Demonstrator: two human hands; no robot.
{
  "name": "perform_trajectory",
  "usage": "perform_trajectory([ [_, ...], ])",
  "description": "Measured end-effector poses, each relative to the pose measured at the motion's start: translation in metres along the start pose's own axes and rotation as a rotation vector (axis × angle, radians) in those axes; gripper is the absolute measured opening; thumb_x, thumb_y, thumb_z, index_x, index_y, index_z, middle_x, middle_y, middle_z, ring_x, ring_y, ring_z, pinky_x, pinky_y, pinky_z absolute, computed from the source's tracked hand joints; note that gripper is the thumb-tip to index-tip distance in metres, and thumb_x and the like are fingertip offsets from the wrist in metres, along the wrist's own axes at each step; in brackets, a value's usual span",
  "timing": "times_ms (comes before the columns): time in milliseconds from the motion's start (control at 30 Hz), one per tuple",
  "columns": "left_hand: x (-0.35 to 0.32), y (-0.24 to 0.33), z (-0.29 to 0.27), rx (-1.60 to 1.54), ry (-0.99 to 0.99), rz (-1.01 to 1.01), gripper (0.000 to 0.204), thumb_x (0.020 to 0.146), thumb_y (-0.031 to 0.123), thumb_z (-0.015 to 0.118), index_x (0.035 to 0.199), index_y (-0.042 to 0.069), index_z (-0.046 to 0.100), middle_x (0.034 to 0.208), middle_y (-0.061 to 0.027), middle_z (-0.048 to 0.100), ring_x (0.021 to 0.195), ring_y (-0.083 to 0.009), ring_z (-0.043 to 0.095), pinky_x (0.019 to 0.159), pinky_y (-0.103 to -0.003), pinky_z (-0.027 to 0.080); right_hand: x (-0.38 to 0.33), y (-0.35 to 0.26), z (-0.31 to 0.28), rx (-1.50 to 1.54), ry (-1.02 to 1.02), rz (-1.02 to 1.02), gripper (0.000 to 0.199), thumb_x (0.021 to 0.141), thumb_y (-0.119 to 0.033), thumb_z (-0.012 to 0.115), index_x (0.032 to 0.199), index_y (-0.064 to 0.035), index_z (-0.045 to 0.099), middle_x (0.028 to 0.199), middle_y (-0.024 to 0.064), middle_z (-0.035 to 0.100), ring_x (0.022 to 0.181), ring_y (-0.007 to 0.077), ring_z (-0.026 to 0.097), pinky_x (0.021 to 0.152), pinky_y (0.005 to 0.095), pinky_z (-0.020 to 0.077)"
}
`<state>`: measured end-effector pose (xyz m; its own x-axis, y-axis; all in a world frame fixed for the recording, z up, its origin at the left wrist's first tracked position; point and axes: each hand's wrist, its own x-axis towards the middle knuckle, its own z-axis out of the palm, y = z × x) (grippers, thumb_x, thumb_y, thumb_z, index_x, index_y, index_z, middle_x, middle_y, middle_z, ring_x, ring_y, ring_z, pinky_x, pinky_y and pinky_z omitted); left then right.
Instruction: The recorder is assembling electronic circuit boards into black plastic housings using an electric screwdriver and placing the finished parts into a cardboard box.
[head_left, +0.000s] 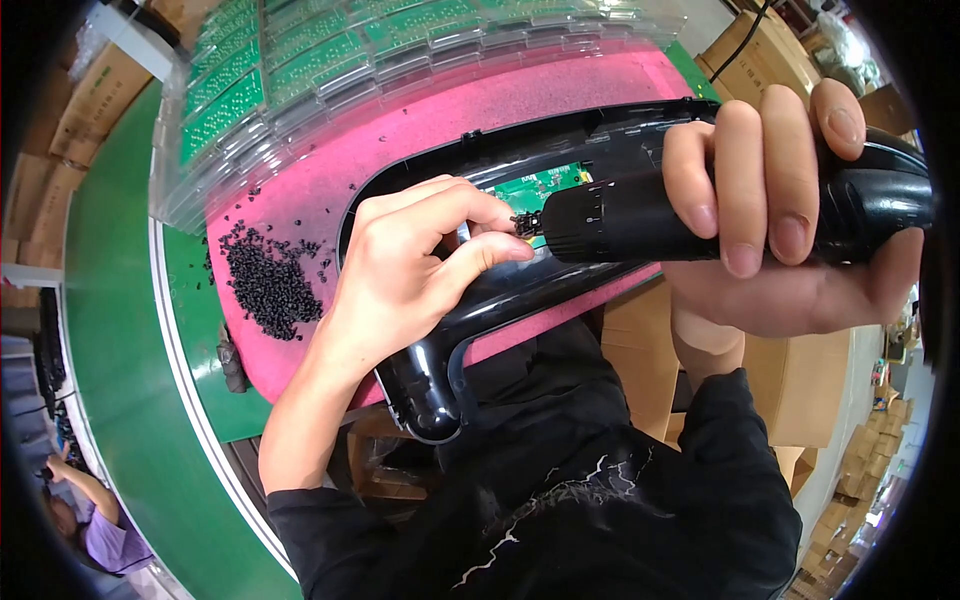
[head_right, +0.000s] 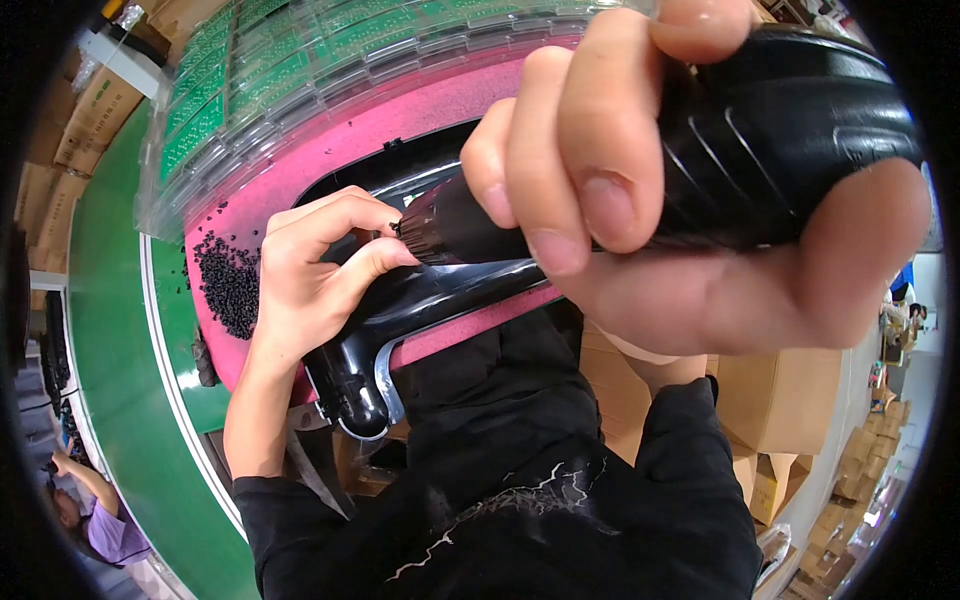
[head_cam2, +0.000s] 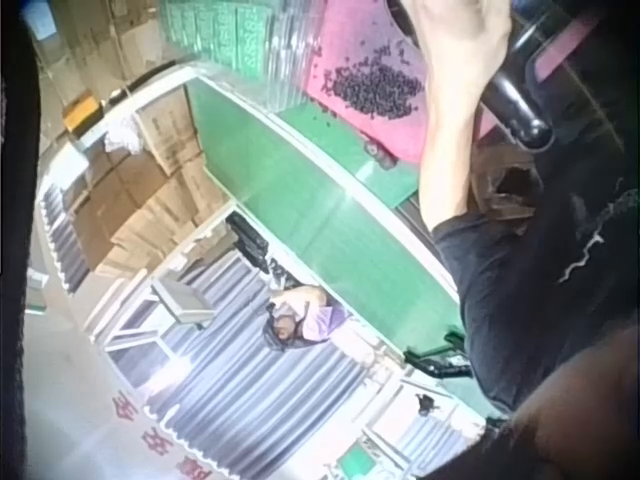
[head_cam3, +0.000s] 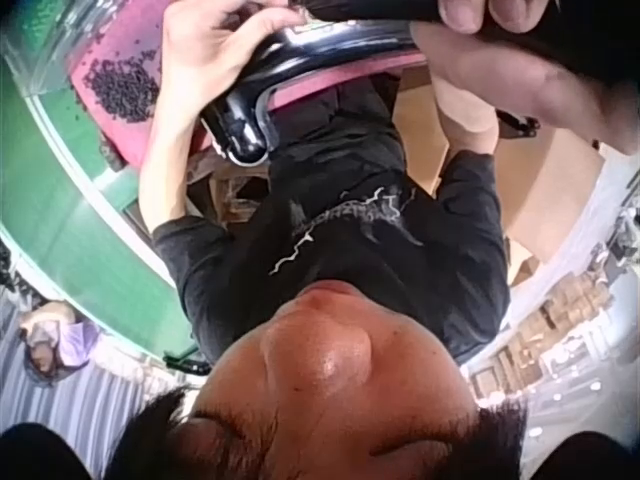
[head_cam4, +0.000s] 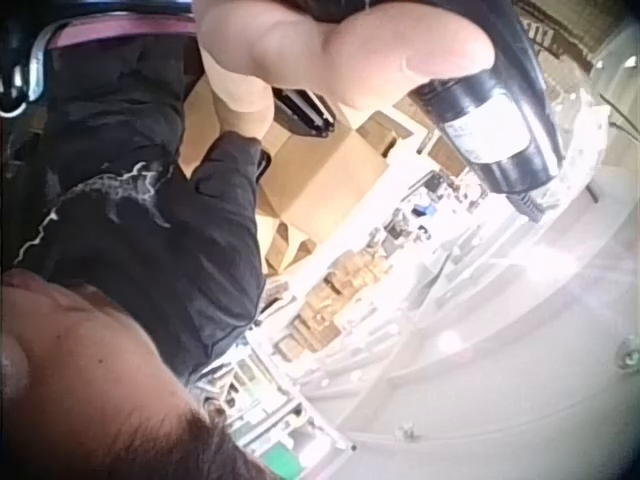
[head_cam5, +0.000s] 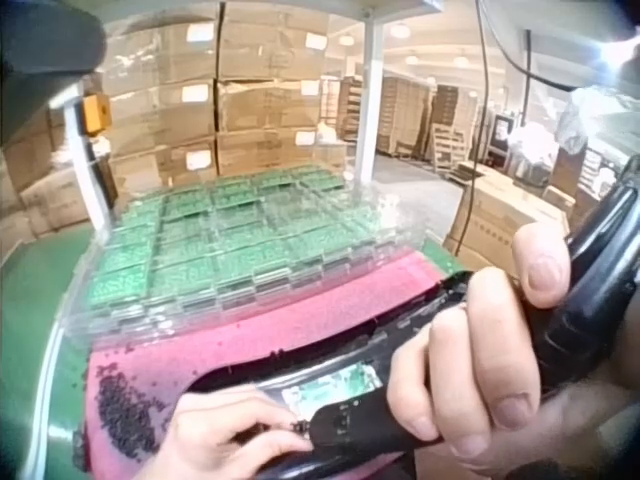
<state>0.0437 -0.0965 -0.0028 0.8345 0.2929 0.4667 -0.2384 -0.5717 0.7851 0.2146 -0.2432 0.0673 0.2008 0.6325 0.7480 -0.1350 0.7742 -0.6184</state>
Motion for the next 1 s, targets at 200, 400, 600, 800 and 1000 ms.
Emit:
perform_trajectory([
  [200,0.001,0.000,0.003,0.144,0.087,0.082,0.017,0.077,0.003,0.079,0.089,-0.002,0.069,0.081,-0.0117,0.069,0.071,-0.0249,0.067,0.065,-0.032,0.054,0.010,0.014,-0.013,0.026,-0.226,0.028,0.063,0.090,-0.061,0.057,0.125,-0.0107,0.047,0.081,-0.0048,0.056,0.067,0.0079,0.056,0.069,0.0278,0.0458],
  [400,0.003,-0.005,0.001,0.276,0.188,0.264,0.023,0.072,-0.002,0.079,0.092,-0.001,0.068,0.081,-0.0120,0.069,0.074,-0.0286,0.067,0.067,-0.036,0.055,0.010,0.023,0.007,-0.019,-0.208,0.076,0.067,0.089,-0.070,0.056,0.124,-0.0129,0.051,0.078,-0.0058,0.056,0.063,0.0071,0.055,0.065,0.0261,0.0433],
  [600,0.004,-0.008,-0.005,0.400,0.280,0.167,0.015,0.077,-0.007,0.073,0.089,0.000,0.065,0.077,-0.0124,0.065,0.070,-0.0284,0.065,0.062,-0.036,0.051,0.006,0.025,0.022,-0.126,0.177,0.241,0.067,0.091,-0.064,0.061,0.114,-0.0021,0.050,0.070,0.0116,0.058,0.059,0.0193,0.054,0.062,0.0330,0.0435],
  [800,0.001,-0.005,0.000,0.295,0.278,-0.053,0.008,0.093,0.005,0.065,0.091,-0.001,0.062,0.079,-0.0150,0.061,0.070,-0.0348,0.063,0.063,-0.039,0.049,0.017,0.020,0.009,-0.317,0.224,0.533,0.040,0.091,-0.031,0.072,0.107,-0.0016,0.050,0.063,0.0080,0.053,0.051,0.0154,0.050,0.051,0.0284,0.0434],
  [1000,-0.001,-0.008,0.000,0.344,0.144,-0.082,0.011,0.091,0.009,0.068,0.091,0.000,0.062,0.082,-0.0154,0.062,0.074,-0.0373,0.063,0.065,-0.042,0.050,0.008,0.051,0.011,-0.258,0.263,0.452,0.027,0.093,-0.022,0.065,0.102,-0.0015,0.050,0.063,0.0075,0.053,0.051,0.0148,0.049,0.050,0.0278,0.0431],
])
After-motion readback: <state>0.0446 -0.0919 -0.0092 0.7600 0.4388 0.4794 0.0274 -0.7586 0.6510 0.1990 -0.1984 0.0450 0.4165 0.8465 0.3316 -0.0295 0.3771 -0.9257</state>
